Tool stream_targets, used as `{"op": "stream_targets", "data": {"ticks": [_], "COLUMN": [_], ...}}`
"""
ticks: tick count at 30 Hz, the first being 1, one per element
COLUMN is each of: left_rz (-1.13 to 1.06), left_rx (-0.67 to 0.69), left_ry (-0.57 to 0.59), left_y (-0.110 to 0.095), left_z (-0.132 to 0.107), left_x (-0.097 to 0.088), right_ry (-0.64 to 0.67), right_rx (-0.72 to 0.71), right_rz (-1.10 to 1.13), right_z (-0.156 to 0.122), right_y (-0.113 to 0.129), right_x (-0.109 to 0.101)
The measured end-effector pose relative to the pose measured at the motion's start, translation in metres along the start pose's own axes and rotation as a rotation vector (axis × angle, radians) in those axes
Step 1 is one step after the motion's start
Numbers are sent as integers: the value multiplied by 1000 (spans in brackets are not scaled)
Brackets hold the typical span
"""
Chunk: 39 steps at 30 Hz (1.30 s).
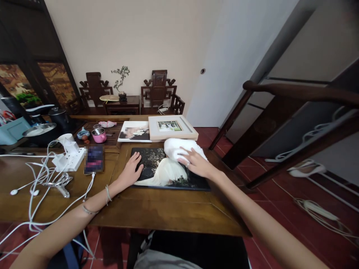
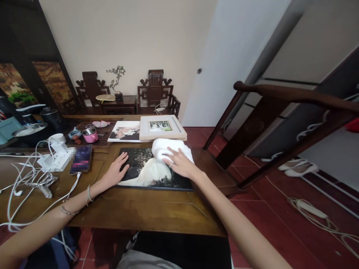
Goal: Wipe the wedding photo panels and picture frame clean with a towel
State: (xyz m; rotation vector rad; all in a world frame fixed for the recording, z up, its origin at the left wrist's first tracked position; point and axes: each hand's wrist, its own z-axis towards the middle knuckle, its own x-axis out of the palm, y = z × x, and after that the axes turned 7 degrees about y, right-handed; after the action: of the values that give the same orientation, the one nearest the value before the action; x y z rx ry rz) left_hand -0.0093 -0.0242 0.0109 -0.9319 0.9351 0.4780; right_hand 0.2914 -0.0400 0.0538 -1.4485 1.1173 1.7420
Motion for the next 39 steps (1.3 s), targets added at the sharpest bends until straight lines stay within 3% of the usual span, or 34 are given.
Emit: {"op": "stream_targets", "data": {"ticks": [6, 9, 12, 19, 22, 25, 30, 33, 36, 39], "left_rz": [-2, 0, -6, 3, -3, -15, -13, 5, 28, 37], "left_rx": [6, 15, 25, 29, 22, 12, 2, 0, 5, 8], "left_ry": [-15, -14, -11, 19, 15, 7, 7, 12, 29, 35], "left_y": [-1, 0, 0, 1, 0, -1, -2, -2, -1, 0], "left_z": [0, 0, 1, 0, 0, 0, -1, -1, -1, -2], "left_x": [1, 1, 1, -2, -3, -3, -1, 0, 0, -1], "right_ry": [94, 140, 130, 20, -1, 18, 114, 172, 149, 61], "right_rx": [-92, -135, -102, 4, 18, -54, -253, -352, -338, -220], "right_rz": [66, 99, 122, 54, -5, -43, -2, 11, 30, 34], "right_z": [-95, -120, -108, 2, 26, 12, -56, -76, -57, -8], "right_y": [54, 62, 50, 7, 8, 27, 84, 103, 96, 72], "right_x": [4, 2, 0, -3, 1, 6, 4, 2, 3, 7]}}
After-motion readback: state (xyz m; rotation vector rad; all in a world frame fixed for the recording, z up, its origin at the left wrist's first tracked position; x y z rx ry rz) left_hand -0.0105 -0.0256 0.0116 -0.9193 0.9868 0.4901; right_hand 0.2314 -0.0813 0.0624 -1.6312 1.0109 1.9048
